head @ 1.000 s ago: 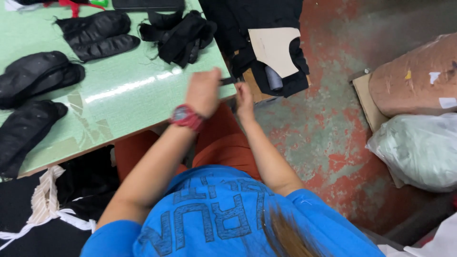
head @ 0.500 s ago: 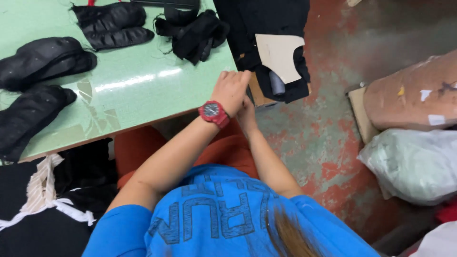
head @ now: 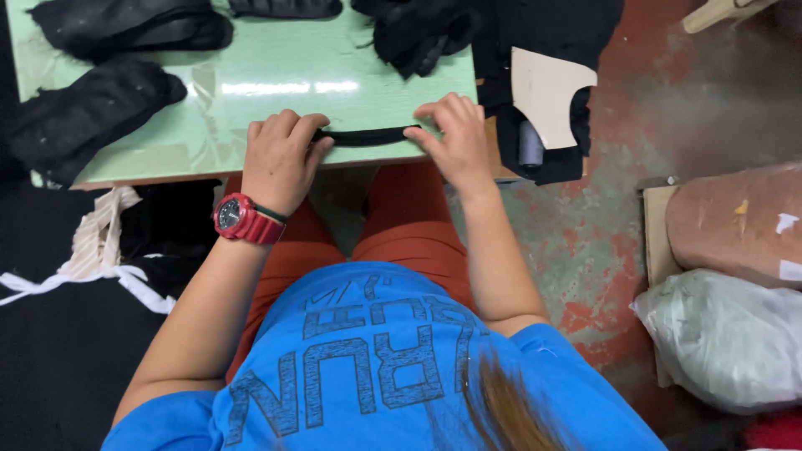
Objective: Folding and organizing small black fabric strips on a work table
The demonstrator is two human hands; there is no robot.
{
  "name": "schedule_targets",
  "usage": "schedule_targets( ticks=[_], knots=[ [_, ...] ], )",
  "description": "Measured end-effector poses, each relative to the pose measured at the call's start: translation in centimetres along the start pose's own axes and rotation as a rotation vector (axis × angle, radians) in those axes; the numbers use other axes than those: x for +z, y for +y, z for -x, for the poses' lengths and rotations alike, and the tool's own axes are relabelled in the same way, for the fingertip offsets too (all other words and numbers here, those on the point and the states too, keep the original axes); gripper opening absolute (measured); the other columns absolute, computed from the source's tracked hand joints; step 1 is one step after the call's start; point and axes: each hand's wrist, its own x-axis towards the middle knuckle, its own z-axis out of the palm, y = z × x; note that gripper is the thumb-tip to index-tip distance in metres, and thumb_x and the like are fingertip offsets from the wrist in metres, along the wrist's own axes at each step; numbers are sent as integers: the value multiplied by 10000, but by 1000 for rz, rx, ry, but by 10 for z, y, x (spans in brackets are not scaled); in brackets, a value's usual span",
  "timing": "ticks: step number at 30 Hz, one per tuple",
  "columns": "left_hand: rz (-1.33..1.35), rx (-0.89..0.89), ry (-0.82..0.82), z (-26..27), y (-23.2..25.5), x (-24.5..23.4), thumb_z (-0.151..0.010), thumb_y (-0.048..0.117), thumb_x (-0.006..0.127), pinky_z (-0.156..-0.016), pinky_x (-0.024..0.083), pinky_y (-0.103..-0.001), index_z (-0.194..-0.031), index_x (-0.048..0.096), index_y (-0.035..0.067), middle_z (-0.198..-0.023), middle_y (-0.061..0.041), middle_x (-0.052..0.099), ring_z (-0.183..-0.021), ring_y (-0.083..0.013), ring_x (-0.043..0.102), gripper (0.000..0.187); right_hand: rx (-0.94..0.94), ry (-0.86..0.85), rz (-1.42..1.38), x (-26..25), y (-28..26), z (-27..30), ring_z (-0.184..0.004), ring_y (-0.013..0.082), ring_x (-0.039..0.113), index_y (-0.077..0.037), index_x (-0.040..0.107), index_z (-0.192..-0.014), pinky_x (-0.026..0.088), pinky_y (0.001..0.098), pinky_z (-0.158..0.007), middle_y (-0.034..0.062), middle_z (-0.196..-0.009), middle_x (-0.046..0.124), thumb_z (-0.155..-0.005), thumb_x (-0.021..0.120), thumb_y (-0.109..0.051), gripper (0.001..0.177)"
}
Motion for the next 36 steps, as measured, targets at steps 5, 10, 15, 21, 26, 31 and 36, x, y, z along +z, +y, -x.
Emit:
schedule_targets(
  ticks=[5,10,15,21,26,31,36],
  knots=[
    [81,59,54,4,-7,-4,-981,281,782,-767,465,-371,-1180,680,207,-946,2,493,-830,-223,567,236,-34,-50,-125,-14,-1,2,-832,202,527,-177,718,-1160,418,346,-834,-6,-908,501,-937,821,-428,351],
    [148,78,108,-2,-8,-7,-926,198,836,-742,475,-369,-1094,710,191,-1023,0,504,-838,-224,549,210,-58,-52,-135,-16,2,3,-789,199,519,-175,741,-1068,423,333,-807,-17,-865,509,-953,820,-377,245],
    [648,-239,55,-5,-3,-24,-1028,185,795,-791,495,-386,-1043,716,131,-907,-71,659,-901,-318,663,96,160,-128,-422,-12,3,-3,-739,170,523,-115,722,-948,453,317,-798,29,-796,524,-990,780,-186,101],
    [11,-553,-287,-23,-5,-28,-1073,449,626,-477,459,-493,-1058,627,169,-629,-78,676,-552,-372,656,281,262,-243,-73,-9,-39,-34,-779,217,568,-83,655,-865,438,383,-743,40,-866,590,-1001,661,-262,224],
    [-55,-98,104,-31,30,-40,-937,256,819,-792,492,-402,-1146,650,41,-1042,-130,674,-927,-298,613,344,409,-168,-338,-21,-18,-26,-928,134,538,-91,646,-1303,456,281,-874,12,-1038,517,-990,583,-109,320],
    [-9,215,-163,-14,50,2,-1092,440,533,-1208,329,-530,-1512,531,95,-1565,-131,529,-1446,-327,468,543,408,-131,-477,-28,-26,-20,-1115,144,631,-90,588,-1415,500,296,-988,44,-1159,674,-1090,513,-211,355],
    [-40,245,-111,-2,47,18,-1085,501,602,-1219,309,-539,-1556,498,61,-1607,-127,478,-1491,-342,402,652,460,-137,-543,-31,-58,-30,-655,111,531,-128,443,-1140,489,246,-687,64,-1005,780,-1061,546,-136,129]
  ],
)
